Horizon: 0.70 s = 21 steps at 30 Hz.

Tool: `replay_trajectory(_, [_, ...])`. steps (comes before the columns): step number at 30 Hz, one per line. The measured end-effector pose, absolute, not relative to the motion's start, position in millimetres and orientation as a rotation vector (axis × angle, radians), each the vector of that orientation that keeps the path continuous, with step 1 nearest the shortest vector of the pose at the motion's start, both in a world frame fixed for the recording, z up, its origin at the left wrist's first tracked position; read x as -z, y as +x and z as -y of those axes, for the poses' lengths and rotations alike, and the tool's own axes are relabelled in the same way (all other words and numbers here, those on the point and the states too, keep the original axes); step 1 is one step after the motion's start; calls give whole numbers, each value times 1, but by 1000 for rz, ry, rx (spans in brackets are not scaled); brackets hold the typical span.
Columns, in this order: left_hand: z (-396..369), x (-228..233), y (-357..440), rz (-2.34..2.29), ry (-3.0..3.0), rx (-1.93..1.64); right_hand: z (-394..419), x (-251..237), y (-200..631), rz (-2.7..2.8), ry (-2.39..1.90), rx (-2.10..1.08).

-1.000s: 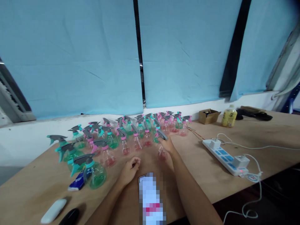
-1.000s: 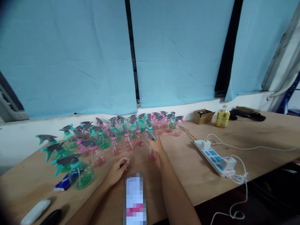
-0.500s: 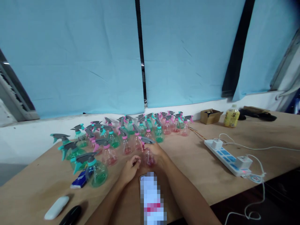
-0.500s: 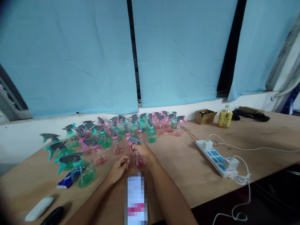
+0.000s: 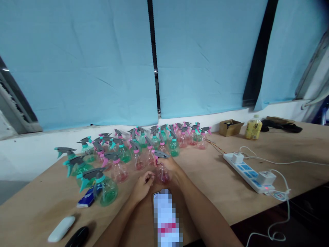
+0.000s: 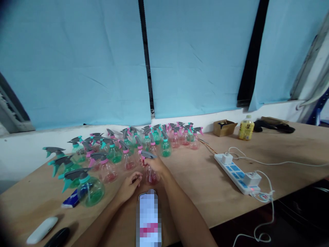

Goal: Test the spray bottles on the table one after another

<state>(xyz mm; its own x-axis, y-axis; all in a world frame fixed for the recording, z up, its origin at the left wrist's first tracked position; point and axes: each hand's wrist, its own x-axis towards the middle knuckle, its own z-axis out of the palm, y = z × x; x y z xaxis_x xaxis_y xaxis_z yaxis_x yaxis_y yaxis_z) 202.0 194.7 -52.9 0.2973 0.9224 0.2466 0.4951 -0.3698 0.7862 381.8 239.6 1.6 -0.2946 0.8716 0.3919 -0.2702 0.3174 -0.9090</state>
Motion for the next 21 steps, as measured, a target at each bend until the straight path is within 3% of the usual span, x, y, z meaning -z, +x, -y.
replay_trajectory(21, [-195,54,201,-1244,1989,-933,-239,-3,381,1454,-552,-1260])
